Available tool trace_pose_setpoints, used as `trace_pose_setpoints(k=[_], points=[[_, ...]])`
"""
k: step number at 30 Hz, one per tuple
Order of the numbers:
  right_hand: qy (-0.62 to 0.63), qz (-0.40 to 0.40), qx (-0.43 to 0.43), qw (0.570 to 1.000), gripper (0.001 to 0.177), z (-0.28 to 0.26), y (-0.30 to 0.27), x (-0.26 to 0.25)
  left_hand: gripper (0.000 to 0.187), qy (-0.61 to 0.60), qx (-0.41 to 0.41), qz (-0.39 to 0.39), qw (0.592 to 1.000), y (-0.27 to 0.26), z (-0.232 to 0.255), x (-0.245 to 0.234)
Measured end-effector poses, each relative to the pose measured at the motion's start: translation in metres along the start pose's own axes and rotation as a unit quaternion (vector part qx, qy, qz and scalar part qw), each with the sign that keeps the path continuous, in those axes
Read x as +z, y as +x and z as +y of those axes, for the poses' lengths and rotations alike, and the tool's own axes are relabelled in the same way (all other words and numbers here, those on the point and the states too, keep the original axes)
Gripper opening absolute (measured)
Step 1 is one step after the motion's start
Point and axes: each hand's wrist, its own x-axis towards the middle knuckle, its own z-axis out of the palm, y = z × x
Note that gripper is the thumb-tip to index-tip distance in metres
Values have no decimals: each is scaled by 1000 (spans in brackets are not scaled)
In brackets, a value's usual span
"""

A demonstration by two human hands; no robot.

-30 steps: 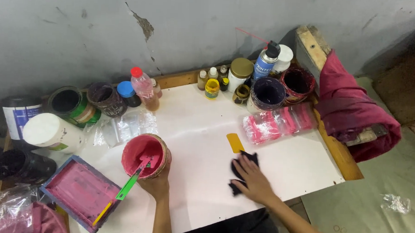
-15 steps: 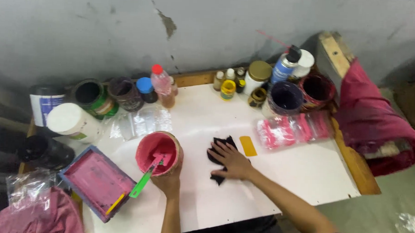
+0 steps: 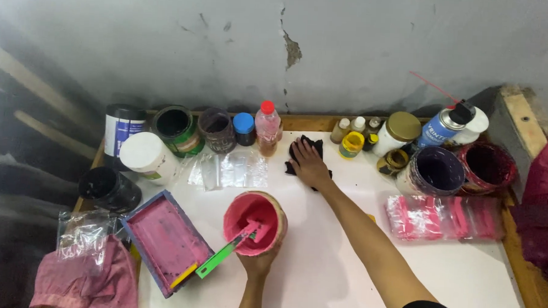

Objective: The person spreads pink paint in a rectangular tray using a yellow squeegee. They then wipe the table surface with a black cloth and stir a container of pink paint with a green spatula.

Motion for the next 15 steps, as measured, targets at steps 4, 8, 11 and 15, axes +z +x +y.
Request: trace_pose_setpoints(k=[4, 8, 11, 15], points=[[-18, 1, -15, 1000, 73, -27, -36, 5, 89, 103, 9, 28, 994, -9, -10, -15], [11, 4, -149, 989, 77, -34, -105, 38, 86, -39, -91, 113, 989, -4, 2, 7], [44, 11, -288, 957, 57, -22, -159, 46, 106, 345, 115, 52, 930, -8, 4, 14], [141, -44, -294, 944, 45, 9, -190, 2, 98, 304, 135, -107, 937, 3, 43, 59]])
